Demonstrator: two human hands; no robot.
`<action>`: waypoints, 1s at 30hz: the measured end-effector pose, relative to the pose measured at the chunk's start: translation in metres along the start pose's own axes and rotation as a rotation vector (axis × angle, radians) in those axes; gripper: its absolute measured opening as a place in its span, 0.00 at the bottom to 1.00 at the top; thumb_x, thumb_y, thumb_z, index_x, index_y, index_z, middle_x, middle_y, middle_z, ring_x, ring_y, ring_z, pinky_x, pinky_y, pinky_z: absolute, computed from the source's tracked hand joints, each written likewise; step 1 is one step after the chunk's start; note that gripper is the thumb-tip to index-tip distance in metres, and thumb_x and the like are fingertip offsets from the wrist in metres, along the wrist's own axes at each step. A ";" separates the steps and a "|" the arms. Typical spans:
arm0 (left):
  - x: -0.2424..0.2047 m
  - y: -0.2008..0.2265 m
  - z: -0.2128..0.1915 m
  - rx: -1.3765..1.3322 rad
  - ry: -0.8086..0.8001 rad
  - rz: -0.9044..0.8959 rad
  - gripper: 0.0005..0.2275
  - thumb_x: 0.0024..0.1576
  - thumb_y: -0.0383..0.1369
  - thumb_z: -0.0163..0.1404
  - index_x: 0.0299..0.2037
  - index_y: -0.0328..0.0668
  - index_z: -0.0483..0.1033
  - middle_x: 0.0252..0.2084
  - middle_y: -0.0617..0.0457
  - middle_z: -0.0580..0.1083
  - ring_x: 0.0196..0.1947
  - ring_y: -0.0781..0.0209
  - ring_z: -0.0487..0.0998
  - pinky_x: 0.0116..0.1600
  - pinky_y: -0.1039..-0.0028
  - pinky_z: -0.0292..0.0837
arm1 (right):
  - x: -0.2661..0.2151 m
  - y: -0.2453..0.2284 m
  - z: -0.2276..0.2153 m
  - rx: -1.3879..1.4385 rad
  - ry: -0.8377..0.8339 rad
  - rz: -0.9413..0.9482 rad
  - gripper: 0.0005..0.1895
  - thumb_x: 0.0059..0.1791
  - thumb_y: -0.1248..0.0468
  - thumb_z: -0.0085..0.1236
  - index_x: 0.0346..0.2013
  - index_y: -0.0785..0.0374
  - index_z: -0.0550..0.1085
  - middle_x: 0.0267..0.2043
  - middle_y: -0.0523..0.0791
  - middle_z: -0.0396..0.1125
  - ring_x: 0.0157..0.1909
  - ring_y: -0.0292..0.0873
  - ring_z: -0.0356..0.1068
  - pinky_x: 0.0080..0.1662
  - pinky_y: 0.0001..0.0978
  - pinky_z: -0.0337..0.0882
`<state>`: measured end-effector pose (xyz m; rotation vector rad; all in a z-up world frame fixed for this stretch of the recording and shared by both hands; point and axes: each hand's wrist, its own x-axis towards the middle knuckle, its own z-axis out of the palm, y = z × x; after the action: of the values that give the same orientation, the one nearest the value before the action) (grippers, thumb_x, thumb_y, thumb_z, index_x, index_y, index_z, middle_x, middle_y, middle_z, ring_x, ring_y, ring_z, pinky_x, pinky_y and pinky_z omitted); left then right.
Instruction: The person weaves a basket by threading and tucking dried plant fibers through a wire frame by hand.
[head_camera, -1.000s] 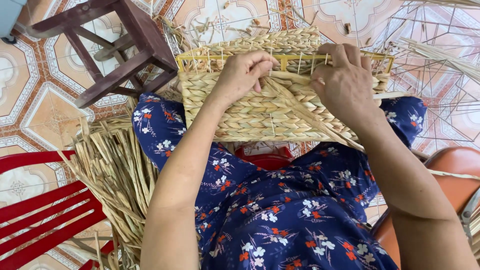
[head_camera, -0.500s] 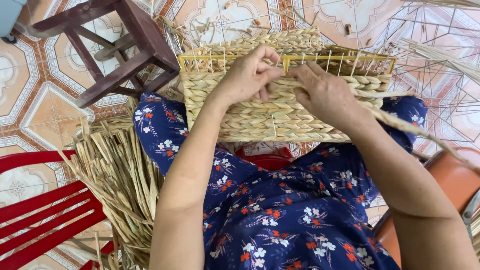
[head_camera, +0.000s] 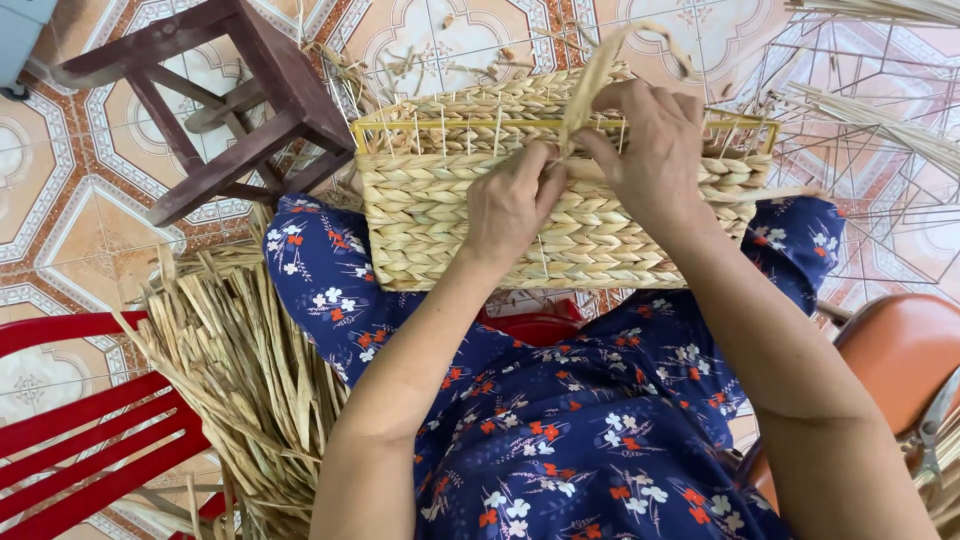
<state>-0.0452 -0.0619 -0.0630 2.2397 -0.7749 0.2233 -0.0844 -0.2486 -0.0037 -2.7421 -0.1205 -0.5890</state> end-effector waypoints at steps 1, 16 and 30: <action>-0.004 0.003 -0.004 -0.018 0.089 0.080 0.10 0.66 0.38 0.54 0.37 0.42 0.69 0.25 0.55 0.75 0.18 0.67 0.74 0.20 0.78 0.67 | 0.000 0.000 0.009 0.038 0.029 -0.091 0.15 0.56 0.54 0.67 0.49 0.60 0.74 0.47 0.39 0.74 0.44 0.38 0.70 0.54 0.40 0.60; 0.039 0.016 -0.016 0.147 -0.202 -0.182 0.08 0.64 0.32 0.48 0.37 0.37 0.76 0.20 0.49 0.76 0.16 0.60 0.77 0.23 0.66 0.71 | 0.082 0.034 0.011 0.508 -0.622 0.316 0.11 0.51 0.64 0.59 0.47 0.54 0.81 0.46 0.40 0.76 0.45 0.38 0.76 0.49 0.33 0.76; 0.006 0.015 -0.020 -0.066 0.048 -0.099 0.06 0.64 0.34 0.50 0.42 0.44 0.78 0.39 0.55 0.81 0.29 0.61 0.82 0.32 0.70 0.78 | 0.104 0.043 0.048 0.799 -1.200 0.466 0.13 0.51 0.64 0.57 0.47 0.65 0.80 0.39 0.50 0.76 0.38 0.41 0.76 0.47 0.35 0.73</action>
<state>-0.0481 -0.0588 -0.0372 2.1958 -0.6353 0.2001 0.0349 -0.2714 -0.0146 -1.8479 0.0174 1.0302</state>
